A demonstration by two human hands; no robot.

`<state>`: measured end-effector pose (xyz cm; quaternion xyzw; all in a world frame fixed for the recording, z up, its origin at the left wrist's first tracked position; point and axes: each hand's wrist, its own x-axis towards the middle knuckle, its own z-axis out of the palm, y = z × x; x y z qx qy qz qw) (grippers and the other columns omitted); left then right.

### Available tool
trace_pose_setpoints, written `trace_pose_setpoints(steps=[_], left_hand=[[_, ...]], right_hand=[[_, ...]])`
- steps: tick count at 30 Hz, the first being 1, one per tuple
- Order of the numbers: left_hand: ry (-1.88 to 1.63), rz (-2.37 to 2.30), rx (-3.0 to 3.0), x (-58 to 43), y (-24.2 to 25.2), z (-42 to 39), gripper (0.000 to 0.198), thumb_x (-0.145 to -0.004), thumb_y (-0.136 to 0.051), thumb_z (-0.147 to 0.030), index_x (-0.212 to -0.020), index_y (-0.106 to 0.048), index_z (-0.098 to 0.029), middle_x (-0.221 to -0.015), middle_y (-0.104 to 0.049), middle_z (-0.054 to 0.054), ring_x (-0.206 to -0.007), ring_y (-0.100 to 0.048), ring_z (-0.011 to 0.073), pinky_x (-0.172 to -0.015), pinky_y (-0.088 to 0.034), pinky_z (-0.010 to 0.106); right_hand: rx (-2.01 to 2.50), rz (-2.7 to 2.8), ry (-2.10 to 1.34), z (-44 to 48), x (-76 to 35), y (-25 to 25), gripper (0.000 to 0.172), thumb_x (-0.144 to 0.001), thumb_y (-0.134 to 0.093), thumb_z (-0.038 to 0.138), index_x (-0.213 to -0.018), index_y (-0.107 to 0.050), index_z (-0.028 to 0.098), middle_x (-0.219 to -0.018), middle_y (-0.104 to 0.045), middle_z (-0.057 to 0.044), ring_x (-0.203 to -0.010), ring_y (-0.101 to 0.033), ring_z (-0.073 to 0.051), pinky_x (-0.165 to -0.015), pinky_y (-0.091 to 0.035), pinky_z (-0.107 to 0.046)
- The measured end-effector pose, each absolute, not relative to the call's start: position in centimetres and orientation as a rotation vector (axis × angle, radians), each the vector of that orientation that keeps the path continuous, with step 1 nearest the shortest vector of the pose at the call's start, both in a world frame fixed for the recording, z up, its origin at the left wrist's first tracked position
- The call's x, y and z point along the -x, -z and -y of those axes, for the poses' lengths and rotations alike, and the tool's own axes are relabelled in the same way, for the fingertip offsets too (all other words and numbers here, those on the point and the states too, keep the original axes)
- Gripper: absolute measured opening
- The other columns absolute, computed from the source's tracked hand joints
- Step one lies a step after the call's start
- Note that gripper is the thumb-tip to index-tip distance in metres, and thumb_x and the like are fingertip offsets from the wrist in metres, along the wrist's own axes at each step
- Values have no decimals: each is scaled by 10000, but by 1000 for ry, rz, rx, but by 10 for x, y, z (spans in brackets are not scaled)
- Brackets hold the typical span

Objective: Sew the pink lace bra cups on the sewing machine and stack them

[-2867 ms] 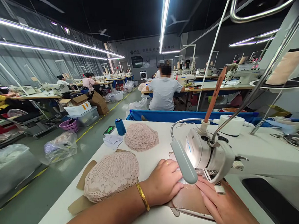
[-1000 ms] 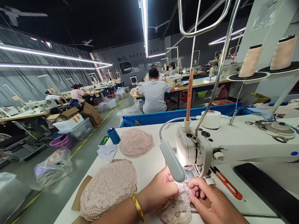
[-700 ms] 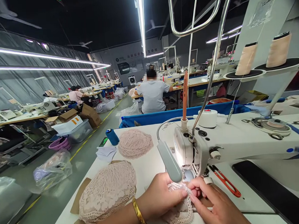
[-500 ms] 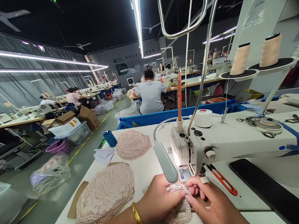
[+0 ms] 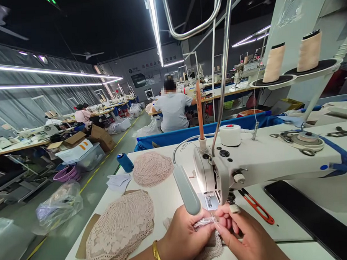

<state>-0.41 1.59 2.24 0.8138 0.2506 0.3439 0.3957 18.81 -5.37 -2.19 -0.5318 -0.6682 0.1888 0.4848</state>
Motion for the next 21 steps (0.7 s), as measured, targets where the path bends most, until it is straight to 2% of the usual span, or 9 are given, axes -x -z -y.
trace_pose_setpoints(steps=[2,8,13,15,19,21], left_hand=[[-900,-608,-2087,4,-22,-16,134,-914,-665,-129,-895,-771,-208,-875,-757,5,-784,-659,142,-752,-506,210],[-985,-572,-2176,4,-18,-17,132,-941,-649,-167,-824,-706,-190,-812,-713,26,-753,-656,154,-731,-514,226],[-1011,-633,-2254,6,-16,-15,116,-921,-646,-170,-808,-654,-196,-769,-665,20,-693,-615,147,-670,-486,237],[-1023,-625,-2253,5,-18,-14,85,-903,-669,-176,-828,-638,-200,-815,-681,24,-735,-629,151,-710,-509,244],[-950,-632,-2033,2,-23,-11,125,-853,-726,-180,-858,-604,-204,-1037,-772,64,-955,-729,196,-907,-580,292],[-882,-684,-1900,0,-25,-10,166,-843,-745,-212,-833,-579,-205,-974,-772,54,-902,-728,190,-867,-592,281]], right_hand=[[1318,1616,-451,55,-188,22,182,-1069,-572,387,-1061,-694,252,-830,-671,-3,-703,-642,-177,-650,-545,-265],[1223,1706,-339,52,-190,22,177,-1083,-533,275,-945,-644,271,-828,-682,12,-685,-648,-160,-638,-532,-252],[1156,1725,-267,51,-192,24,164,-1097,-520,224,-976,-620,273,-878,-687,5,-709,-666,-152,-624,-536,-232],[1133,1740,-248,51,-193,24,155,-1095,-521,204,-988,-611,273,-882,-682,5,-723,-672,-152,-633,-542,-230],[1117,1771,-185,51,-194,23,170,-1097,-517,194,-972,-603,272,-860,-671,7,-730,-676,-158,-662,-553,-247],[1127,1774,-174,51,-194,22,179,-1097,-509,192,-967,-603,272,-848,-667,6,-724,-675,-163,-669,-558,-257]])
